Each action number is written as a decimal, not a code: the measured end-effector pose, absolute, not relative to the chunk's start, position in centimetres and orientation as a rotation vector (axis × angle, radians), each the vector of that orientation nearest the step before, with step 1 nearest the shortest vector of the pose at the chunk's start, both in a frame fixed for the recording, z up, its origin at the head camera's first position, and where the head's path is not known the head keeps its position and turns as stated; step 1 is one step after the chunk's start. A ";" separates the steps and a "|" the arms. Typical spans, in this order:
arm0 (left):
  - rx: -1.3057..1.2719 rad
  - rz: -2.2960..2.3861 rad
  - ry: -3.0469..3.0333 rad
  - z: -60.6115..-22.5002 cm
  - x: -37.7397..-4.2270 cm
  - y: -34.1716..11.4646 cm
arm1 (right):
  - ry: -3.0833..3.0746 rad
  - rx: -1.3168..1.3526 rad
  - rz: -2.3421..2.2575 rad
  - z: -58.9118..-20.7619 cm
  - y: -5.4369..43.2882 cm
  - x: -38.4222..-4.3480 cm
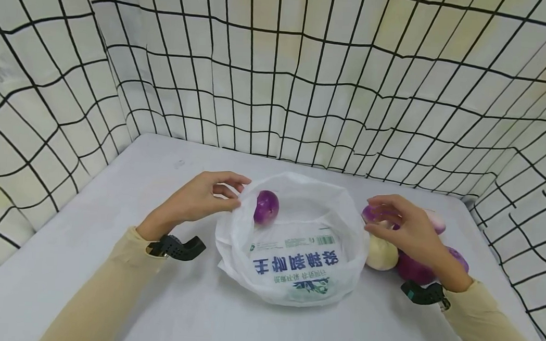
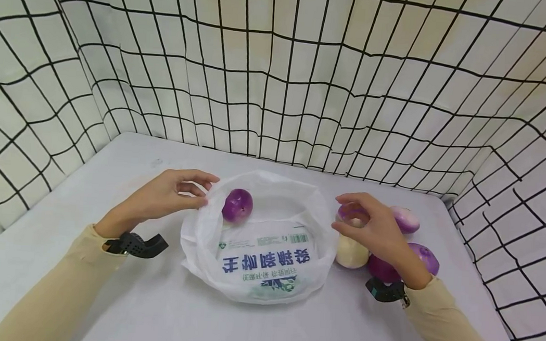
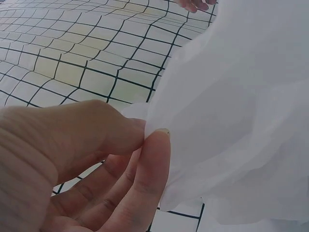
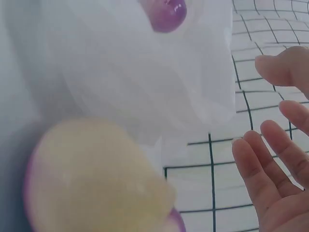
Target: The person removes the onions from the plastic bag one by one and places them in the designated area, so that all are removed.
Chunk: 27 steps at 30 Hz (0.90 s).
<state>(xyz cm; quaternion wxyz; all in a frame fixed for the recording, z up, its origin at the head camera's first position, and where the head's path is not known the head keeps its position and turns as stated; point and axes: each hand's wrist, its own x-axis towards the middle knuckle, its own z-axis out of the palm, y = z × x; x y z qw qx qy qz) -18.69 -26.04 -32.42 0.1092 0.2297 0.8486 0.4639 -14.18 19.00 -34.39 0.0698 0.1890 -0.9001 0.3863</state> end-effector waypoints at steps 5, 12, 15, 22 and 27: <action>0.671 1.377 2.482 -32.3 -18.6 -25.9 | -2.735 0.528 1.176 -34.5 17.2 -14.6; 0.675 1.377 2.489 -32.4 -18.6 -25.9 | -2.732 0.564 1.264 -35.1 14.4 -15.0; 0.671 1.383 2.485 -32.4 -18.6 -26.0 | -2.705 0.590 1.331 -35.5 13.2 -15.2; 0.682 1.393 2.479 -32.3 -18.5 -26.1 | -2.714 0.571 1.432 -36.0 9.9 -15.7; 0.680 1.397 2.476 -32.4 -18.6 -26.0 | -2.677 0.637 1.453 -36.3 7.8 -16.0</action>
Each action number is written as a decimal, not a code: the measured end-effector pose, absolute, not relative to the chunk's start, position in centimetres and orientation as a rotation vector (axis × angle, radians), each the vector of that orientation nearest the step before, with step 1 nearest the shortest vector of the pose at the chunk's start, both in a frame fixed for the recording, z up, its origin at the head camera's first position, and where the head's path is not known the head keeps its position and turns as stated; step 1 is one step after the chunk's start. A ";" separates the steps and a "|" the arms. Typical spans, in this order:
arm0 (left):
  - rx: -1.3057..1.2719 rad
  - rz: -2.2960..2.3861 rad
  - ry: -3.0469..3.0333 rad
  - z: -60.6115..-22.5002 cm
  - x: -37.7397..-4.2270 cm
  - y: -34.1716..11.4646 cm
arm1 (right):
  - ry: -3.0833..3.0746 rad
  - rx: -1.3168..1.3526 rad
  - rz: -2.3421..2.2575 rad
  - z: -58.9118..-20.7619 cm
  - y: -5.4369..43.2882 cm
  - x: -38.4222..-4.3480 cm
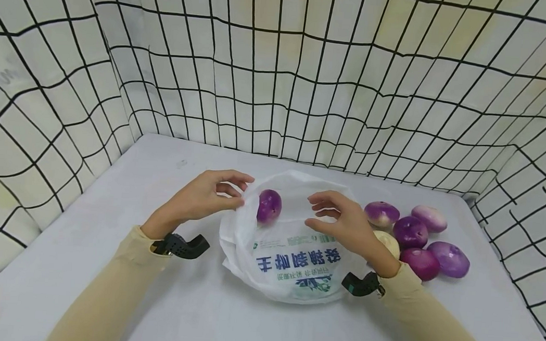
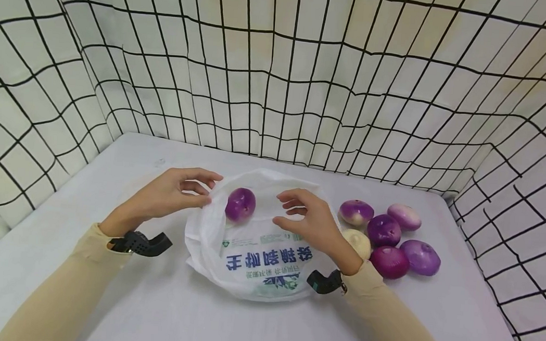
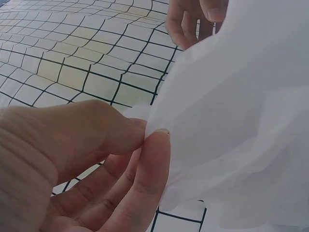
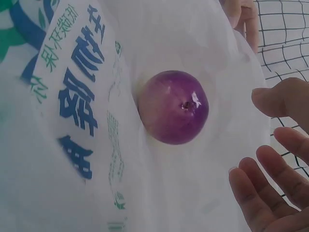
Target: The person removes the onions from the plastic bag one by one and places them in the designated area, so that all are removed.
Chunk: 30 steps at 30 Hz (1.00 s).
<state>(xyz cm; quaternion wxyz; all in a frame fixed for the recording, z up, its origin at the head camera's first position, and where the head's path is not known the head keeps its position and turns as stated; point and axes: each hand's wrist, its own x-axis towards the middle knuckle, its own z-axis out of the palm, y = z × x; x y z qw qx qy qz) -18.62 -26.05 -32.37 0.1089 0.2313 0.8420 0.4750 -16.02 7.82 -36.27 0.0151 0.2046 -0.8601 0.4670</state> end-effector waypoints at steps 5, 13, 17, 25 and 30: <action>0.684 1.405 2.472 -32.3 -18.7 -26.0 | -2.660 0.677 1.462 -36.6 6.1 -16.2; 0.683 1.391 2.479 -32.2 -18.6 -26.0 | -2.617 0.635 1.546 -37.3 4.3 -16.6; 0.676 1.374 2.489 -32.1 -18.5 -26.1 | -2.647 0.611 1.594 -37.9 3.6 -16.7; 0.692 1.376 2.486 -32.1 -18.5 -26.0 | -2.724 0.639 1.614 -38.3 3.0 -17.0; 0.704 1.382 2.482 -32.2 -18.5 -26.0 | -2.781 0.587 1.575 -38.5 2.9 -17.3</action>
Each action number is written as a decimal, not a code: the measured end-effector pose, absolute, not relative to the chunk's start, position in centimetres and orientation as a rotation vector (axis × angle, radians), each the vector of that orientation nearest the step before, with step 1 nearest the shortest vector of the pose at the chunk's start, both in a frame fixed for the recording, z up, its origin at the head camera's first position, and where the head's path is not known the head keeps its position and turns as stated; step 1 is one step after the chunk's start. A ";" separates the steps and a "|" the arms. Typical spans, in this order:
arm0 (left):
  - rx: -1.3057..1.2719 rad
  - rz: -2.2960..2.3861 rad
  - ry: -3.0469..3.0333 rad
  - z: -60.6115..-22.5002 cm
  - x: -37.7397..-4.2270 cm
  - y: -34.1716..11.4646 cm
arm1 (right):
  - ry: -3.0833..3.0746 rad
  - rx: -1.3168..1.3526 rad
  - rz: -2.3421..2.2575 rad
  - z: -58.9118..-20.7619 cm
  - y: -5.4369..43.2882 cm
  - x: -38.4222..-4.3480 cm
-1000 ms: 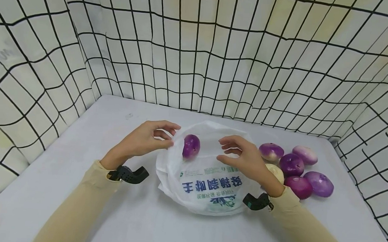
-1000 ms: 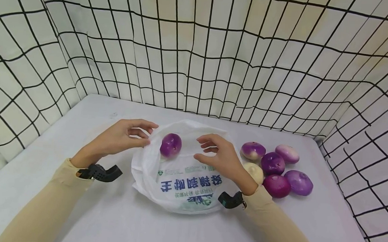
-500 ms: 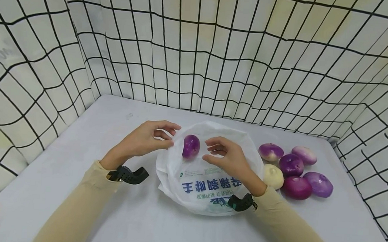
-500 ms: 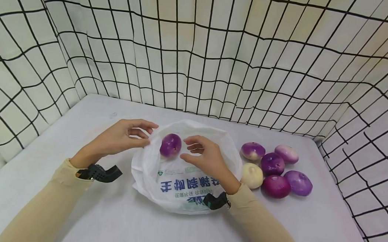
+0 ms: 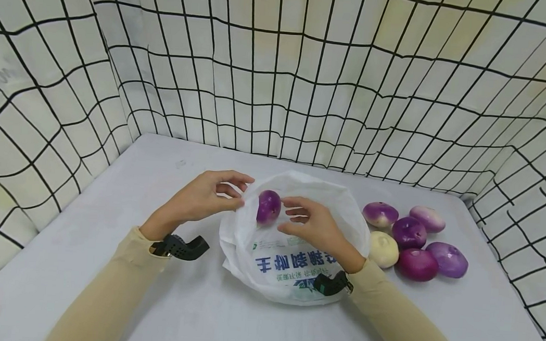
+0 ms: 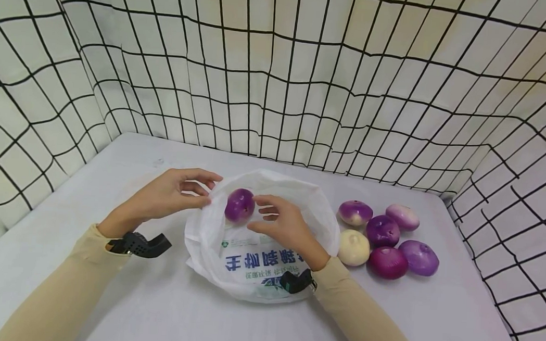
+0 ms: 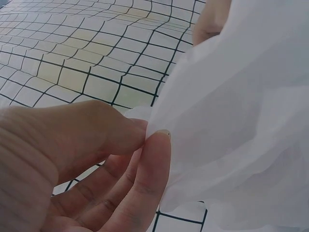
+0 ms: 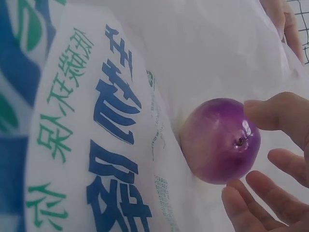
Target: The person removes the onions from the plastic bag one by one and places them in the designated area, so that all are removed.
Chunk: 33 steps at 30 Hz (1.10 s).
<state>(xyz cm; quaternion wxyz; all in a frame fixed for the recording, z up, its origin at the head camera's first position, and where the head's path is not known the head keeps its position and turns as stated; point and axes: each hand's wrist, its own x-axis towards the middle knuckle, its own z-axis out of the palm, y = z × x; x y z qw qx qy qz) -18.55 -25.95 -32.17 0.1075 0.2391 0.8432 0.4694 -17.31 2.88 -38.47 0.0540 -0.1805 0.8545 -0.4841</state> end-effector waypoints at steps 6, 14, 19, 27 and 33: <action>0.718 1.378 2.483 -32.2 -18.6 -26.0 | 2.600 -0.509 -1.415 -38.9 2.6 -18.0; 0.713 1.378 2.485 -32.0 -18.5 -25.9 | 2.562 -0.471 -1.395 -39.7 2.3 -18.6; 0.699 1.380 2.483 -32.0 -18.5 -25.9 | 2.521 -0.478 -1.423 -39.8 2.0 -19.0; 0.700 1.386 2.476 -32.0 -18.4 -25.9 | 2.490 -0.484 -1.436 -40.3 1.7 -19.3; 0.694 1.378 2.479 -32.0 -18.4 -26.0 | 2.483 -0.483 -1.441 -40.4 1.5 -19.4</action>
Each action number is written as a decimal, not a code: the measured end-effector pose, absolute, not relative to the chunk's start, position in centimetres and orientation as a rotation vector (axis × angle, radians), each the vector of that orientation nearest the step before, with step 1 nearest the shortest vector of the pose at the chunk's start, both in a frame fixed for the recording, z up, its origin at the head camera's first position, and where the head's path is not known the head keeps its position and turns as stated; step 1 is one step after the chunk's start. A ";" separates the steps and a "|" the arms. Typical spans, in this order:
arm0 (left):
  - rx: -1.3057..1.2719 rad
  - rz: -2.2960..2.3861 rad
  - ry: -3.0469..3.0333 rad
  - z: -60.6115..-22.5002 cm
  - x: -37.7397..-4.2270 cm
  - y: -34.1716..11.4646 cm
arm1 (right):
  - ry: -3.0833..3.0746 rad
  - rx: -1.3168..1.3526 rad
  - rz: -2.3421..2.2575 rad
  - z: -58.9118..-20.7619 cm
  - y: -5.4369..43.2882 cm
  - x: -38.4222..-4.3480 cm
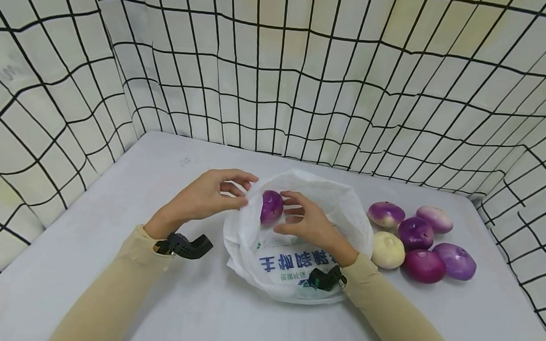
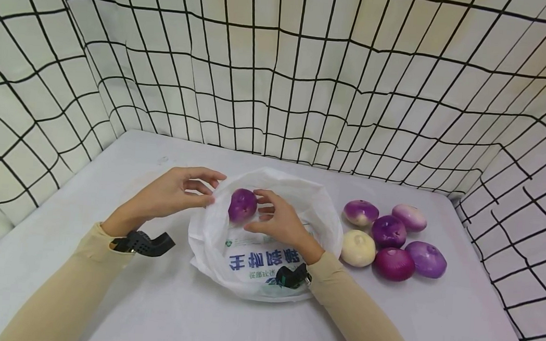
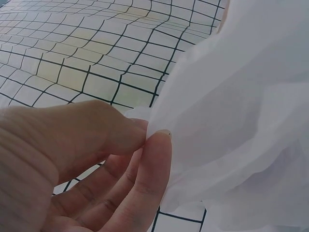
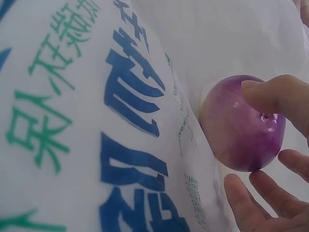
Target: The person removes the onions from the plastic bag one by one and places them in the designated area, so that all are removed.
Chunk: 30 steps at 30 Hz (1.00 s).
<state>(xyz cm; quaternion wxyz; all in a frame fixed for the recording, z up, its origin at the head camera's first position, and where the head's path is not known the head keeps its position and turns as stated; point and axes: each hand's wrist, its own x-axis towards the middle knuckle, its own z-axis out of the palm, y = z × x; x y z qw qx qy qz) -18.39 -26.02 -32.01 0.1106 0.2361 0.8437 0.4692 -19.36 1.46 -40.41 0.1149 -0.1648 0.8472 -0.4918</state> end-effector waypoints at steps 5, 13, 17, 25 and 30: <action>0.687 1.375 2.478 -32.0 -18.3 -26.0 | 2.493 -0.488 -1.432 -40.4 1.2 -19.2; 0.691 1.375 2.480 -32.1 -18.4 -26.0 | 2.520 -0.500 -1.440 -40.4 1.0 -19.1; 0.691 1.375 2.480 -32.1 -18.5 -26.0 | 2.477 -0.501 -1.506 -40.5 1.0 -19.2; 0.684 1.367 2.482 -32.1 -18.5 -26.0 | 2.444 -0.565 -1.552 -40.6 0.7 -19.3; 0.693 1.373 2.480 -32.1 -18.5 -26.0 | 2.473 -0.561 -1.545 -40.7 0.4 -19.3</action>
